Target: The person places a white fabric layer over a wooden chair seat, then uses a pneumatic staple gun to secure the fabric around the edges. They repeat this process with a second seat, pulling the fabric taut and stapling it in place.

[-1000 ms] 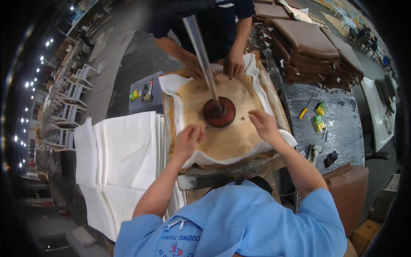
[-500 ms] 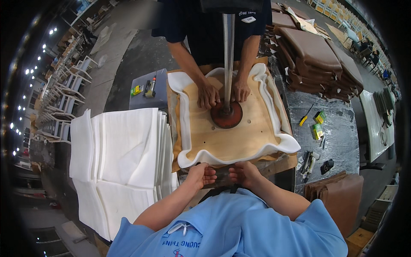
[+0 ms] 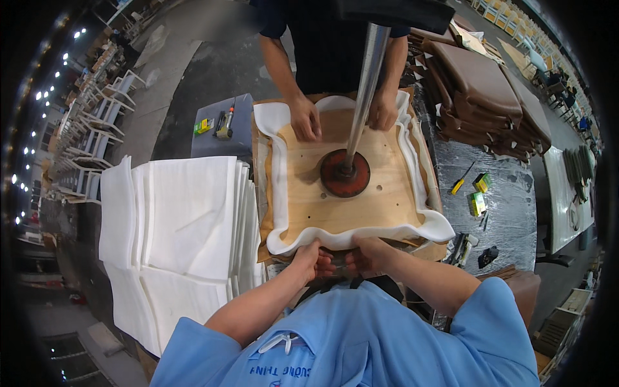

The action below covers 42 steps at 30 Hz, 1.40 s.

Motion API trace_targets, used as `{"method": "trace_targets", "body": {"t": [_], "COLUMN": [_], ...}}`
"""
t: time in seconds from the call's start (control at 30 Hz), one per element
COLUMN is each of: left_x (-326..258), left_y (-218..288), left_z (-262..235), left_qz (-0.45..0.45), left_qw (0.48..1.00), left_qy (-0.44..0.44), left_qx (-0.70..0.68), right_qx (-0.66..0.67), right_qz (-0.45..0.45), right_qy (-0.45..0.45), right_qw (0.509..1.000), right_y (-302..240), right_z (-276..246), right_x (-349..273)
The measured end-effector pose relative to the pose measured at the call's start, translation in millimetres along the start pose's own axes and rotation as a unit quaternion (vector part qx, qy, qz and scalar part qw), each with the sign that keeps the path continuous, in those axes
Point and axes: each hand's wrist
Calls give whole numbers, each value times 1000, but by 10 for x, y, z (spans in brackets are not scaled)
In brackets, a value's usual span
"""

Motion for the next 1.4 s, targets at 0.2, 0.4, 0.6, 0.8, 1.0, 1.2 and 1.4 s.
{"method": "trace_targets", "body": {"t": [0.2,0.4,0.6,0.8,1.0,1.2,1.4], "left_x": [-87,-52,50,-46,-183,-20,11], "left_y": [-382,-599,-596,-427,-496,-540,-500], "left_z": [-131,-243,-234,-237,13,771,1494], "left_qz": [163,285,307,215,14,-89,-43], "left_qw": [985,957,946,970,983,942,974], "left_qy": [-23,-53,-95,-58,-146,-246,-92], "left_qx": [-48,-30,-33,-92,-112,-208,-202], "right_qx": [-80,-83,-121,145,303,198,-8], "right_qz": [-176,-313,-362,-199,-146,-26,14], "right_qy": [29,56,133,-63,-65,-73,-32], "right_qw": [981,944,915,967,940,977,999], "right_y": [288,547,682,863,703,376,33], "right_z": [-98,-126,-243,-588,-1276,-1367,-1467], "right_x": [90,269,510,96,109,61,-46]}}
Point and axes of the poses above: each hand's wrist, its own x-axis towards the middle knuckle, its own z-axis out of the palm, y = z × x, and after that the axes turned 12 degrees about z, right-handed
